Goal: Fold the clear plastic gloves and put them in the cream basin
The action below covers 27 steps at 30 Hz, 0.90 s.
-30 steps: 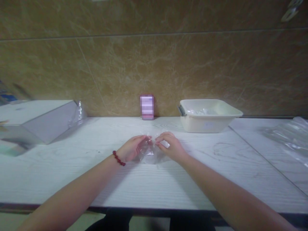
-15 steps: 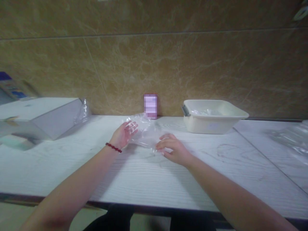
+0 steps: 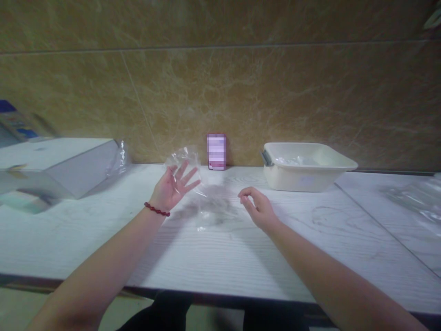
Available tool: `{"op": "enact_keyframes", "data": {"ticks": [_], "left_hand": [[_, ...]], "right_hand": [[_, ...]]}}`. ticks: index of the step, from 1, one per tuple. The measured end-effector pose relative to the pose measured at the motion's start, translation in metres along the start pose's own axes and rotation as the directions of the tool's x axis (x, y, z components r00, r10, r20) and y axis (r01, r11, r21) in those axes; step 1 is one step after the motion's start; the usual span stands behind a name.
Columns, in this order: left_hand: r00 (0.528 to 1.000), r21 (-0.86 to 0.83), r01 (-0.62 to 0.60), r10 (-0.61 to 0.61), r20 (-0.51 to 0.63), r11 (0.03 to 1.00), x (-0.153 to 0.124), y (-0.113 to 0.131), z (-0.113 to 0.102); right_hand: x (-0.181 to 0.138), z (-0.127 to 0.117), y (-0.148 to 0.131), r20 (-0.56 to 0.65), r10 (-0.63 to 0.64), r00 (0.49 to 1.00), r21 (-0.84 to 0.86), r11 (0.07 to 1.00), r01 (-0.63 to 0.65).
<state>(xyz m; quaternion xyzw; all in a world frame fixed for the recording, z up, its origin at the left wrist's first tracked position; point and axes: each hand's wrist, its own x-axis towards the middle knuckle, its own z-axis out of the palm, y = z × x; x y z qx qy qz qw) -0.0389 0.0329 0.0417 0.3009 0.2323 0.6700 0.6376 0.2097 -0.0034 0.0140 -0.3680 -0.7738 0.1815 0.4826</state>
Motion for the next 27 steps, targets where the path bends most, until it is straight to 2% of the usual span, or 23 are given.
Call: {"op": "enact_keyframes", "data": {"ticks": [3,6,10,13,14,16,20,22,25,27], "left_hand": [[0.99,0.032,0.126,-0.128,0.058,0.992,-0.013,-0.005,0.014],[0.958,0.026,0.242,-0.244,0.148,0.97,-0.024,-0.014,0.023],[0.851,-0.042,0.405,-0.36,0.382,0.913,-0.038,-0.029,0.028],[0.786,-0.003,0.468,-0.415,0.457,0.884,-0.042,-0.035,0.028],[0.789,0.017,0.455,-0.412,0.456,0.89,-0.041,-0.036,0.026],[0.833,0.064,0.38,-0.371,0.41,0.923,-0.035,-0.033,0.022],[0.957,0.195,0.169,-0.208,0.203,0.966,-0.015,-0.023,0.009],[0.99,0.297,0.064,-0.098,0.099,0.953,-0.006,-0.018,0.002],[0.996,0.469,-0.06,0.081,-0.024,0.881,0.003,-0.013,-0.007],[0.985,0.549,-0.116,0.166,-0.041,0.828,0.007,-0.011,-0.012]], "right_hand": [[0.001,0.005,0.003,-0.068,0.022,0.997,0.015,1.0,-0.021],[0.0,0.01,0.001,-0.01,0.004,1.0,0.038,0.999,-0.004],[-0.002,0.016,-0.002,0.064,0.01,0.998,0.0,1.0,-0.01],[-0.001,0.018,-0.001,0.031,0.022,0.999,-0.037,0.999,-0.021],[0.0,0.017,0.0,0.017,0.033,0.999,-0.045,0.998,-0.033],[0.002,0.015,0.003,-0.014,0.077,0.997,-0.053,0.996,-0.078],[0.006,0.009,0.011,-0.098,0.177,0.979,-0.03,0.983,-0.181],[0.007,0.008,0.015,-0.131,0.216,0.968,-0.018,0.975,-0.22],[0.008,0.008,0.018,-0.151,0.259,0.954,-0.021,0.964,-0.265],[0.008,0.008,0.019,-0.147,0.275,0.95,-0.02,0.959,-0.281]]}}
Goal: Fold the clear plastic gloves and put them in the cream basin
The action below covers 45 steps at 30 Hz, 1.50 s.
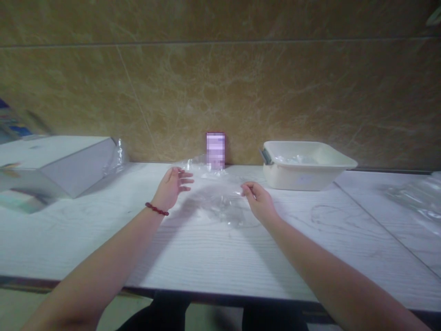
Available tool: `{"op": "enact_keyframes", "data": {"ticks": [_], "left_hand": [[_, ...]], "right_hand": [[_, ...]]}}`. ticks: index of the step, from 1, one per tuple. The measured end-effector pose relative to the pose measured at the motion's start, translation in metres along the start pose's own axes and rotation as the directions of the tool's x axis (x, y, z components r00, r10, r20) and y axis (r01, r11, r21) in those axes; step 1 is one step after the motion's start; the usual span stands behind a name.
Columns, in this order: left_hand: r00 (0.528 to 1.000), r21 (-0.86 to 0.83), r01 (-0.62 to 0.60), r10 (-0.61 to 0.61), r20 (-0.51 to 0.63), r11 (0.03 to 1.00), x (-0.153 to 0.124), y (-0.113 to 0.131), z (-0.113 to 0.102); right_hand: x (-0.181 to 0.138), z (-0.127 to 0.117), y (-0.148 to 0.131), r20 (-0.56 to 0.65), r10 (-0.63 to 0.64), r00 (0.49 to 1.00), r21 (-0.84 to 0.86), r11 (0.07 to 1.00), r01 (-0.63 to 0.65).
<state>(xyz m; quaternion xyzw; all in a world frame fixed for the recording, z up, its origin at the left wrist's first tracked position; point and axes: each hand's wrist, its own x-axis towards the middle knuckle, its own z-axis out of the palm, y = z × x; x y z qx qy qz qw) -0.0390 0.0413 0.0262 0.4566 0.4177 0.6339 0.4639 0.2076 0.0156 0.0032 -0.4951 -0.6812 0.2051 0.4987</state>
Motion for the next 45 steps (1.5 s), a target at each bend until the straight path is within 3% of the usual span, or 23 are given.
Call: {"op": "enact_keyframes", "data": {"ticks": [6,14,18,23,27,31,36,40,45], "left_hand": [[0.985,0.119,-0.15,0.158,-0.063,0.982,0.006,-0.005,-0.008],[0.952,0.14,-0.282,0.295,-0.078,0.949,0.006,0.001,-0.009],[0.95,0.11,-0.311,0.313,0.001,0.944,0.002,0.004,-0.005],[0.942,0.064,-0.287,0.27,0.197,0.956,-0.007,0.008,0.004],[0.935,0.174,-0.287,0.235,0.267,0.942,-0.015,0.018,0.019],[0.942,0.367,-0.292,0.2,0.269,0.883,-0.022,0.031,0.036],[0.941,0.471,-0.282,0.145,0.306,0.836,-0.032,0.038,0.05],[0.923,0.462,-0.283,0.108,0.369,0.841,-0.041,0.044,0.058],[0.917,0.372,-0.221,0.062,0.394,0.901,-0.05,0.054,0.064]], "right_hand": [[0.001,-0.001,0.0,0.001,0.043,0.999,0.019,0.999,-0.043],[0.005,-0.003,0.007,-0.037,0.083,0.996,-0.006,0.997,-0.083],[0.006,-0.003,0.009,-0.062,0.1,0.993,-0.032,0.994,-0.102],[0.008,-0.004,0.008,-0.069,0.073,0.995,-0.017,0.997,-0.074],[0.009,-0.009,0.009,-0.093,0.084,0.992,0.026,0.996,-0.082],[0.005,-0.014,0.003,0.012,0.037,0.999,0.114,0.993,-0.038],[0.001,-0.011,-0.012,0.215,-0.053,0.975,0.32,0.947,-0.019],[0.006,-0.012,-0.023,0.322,-0.024,0.947,0.262,0.963,-0.065],[0.015,-0.02,-0.049,0.397,-0.14,0.907,0.145,0.986,0.089]]}}
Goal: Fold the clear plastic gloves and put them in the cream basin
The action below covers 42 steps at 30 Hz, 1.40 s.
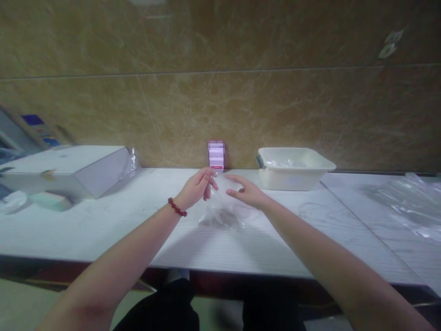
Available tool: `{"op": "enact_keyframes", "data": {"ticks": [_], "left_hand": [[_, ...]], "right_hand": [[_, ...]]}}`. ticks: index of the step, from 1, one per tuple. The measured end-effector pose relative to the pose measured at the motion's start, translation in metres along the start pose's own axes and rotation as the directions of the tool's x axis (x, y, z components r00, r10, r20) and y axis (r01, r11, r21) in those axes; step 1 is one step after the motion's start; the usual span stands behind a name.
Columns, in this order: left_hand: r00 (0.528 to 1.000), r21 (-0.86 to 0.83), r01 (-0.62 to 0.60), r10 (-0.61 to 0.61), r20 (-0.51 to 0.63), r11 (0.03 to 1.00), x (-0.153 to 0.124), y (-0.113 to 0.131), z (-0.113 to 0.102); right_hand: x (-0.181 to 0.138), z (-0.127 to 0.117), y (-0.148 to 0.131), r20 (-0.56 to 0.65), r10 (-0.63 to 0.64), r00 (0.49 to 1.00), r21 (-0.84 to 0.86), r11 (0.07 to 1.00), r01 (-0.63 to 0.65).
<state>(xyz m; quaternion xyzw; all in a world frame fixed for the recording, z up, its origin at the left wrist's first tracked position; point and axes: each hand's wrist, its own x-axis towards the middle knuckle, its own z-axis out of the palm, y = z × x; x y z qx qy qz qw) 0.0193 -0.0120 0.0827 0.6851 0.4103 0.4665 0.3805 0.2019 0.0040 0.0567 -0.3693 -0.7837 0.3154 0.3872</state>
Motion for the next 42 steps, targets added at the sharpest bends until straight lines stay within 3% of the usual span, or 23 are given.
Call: {"op": "enact_keyframes", "data": {"ticks": [5,11,21,27,32,34,38,42], "left_hand": [[1.0,-0.169,0.017,-0.02,-0.02,0.985,-0.011,-0.003,-0.004],[0.989,-0.167,0.124,-0.108,0.102,0.978,-0.033,-0.015,-0.018],[0.94,-0.081,0.169,-0.136,0.313,0.982,-0.056,-0.022,-0.037],[0.908,-0.017,0.196,-0.175,0.382,0.98,-0.058,-0.029,-0.049],[0.844,0.117,0.202,-0.234,0.482,0.972,-0.045,-0.031,-0.065],[0.844,0.138,0.2,-0.242,0.479,0.97,-0.033,-0.026,-0.065],[0.851,-0.014,0.311,-0.272,0.449,0.95,0.0,-0.007,-0.051],[0.788,-0.173,0.469,-0.322,0.525,0.866,0.034,0.001,-0.034]], "right_hand": [[0.009,-0.008,-0.026,0.013,-0.02,1.0,-0.092,0.996,0.021],[0.006,-0.028,-0.053,0.035,0.067,0.997,-0.18,0.982,-0.06],[-0.003,-0.049,-0.073,0.117,0.277,0.954,0.119,0.95,-0.29],[-0.001,-0.056,-0.081,0.078,0.296,0.952,0.212,0.928,-0.306],[0.008,-0.066,-0.081,0.011,0.294,0.956,0.245,0.926,-0.288],[0.013,-0.067,-0.081,0.008,0.289,0.957,0.25,0.926,-0.282],[0.024,-0.064,-0.081,0.011,0.293,0.956,0.244,0.926,-0.287],[0.035,-0.062,-0.08,0.042,0.288,0.957,0.253,0.923,-0.289]]}}
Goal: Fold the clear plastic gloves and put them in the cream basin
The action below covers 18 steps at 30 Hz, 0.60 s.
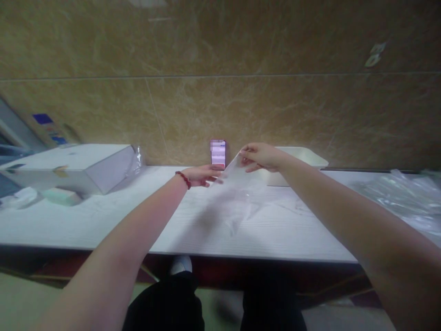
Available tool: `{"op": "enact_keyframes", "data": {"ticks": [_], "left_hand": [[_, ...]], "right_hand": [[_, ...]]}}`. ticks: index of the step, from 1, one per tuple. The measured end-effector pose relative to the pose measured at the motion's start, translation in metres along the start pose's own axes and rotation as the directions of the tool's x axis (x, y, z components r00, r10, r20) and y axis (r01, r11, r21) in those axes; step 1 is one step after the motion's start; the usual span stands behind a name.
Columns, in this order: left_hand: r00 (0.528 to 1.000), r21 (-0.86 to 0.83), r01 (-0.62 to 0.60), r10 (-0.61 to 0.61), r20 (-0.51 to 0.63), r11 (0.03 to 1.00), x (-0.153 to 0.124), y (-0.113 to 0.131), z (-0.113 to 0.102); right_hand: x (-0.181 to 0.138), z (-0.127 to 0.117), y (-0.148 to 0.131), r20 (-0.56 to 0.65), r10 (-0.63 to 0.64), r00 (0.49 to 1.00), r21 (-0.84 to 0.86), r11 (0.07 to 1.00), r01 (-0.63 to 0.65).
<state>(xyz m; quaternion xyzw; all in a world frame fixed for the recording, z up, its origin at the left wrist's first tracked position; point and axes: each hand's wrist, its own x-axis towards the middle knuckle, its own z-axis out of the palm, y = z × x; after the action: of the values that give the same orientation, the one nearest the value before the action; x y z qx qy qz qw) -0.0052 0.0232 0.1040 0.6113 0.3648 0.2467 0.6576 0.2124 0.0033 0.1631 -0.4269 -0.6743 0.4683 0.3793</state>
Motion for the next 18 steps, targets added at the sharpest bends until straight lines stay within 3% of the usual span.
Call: {"op": "enact_keyframes", "data": {"ticks": [3,7,12,18], "left_hand": [[0.999,-0.156,-0.038,0.041,0.015,0.987,0.022,0.004,-0.004],[0.973,-0.268,-0.188,0.141,-0.185,0.945,0.04,0.011,-0.016],[0.905,-0.047,-0.311,0.281,-0.319,0.949,0.043,0.038,-0.028],[0.832,0.113,-0.416,0.428,-0.354,0.902,0.031,0.059,-0.034]], "right_hand": [[0.012,-0.002,0.002,0.003,0.031,1.0,-0.007,0.999,-0.031],[0.033,-0.008,0.009,-0.032,0.012,0.999,-0.022,1.0,-0.013],[0.055,-0.012,0.007,-0.169,-0.117,0.979,-0.064,0.992,0.108],[0.054,-0.011,0.001,-0.235,-0.301,0.924,-0.189,0.947,0.261]]}}
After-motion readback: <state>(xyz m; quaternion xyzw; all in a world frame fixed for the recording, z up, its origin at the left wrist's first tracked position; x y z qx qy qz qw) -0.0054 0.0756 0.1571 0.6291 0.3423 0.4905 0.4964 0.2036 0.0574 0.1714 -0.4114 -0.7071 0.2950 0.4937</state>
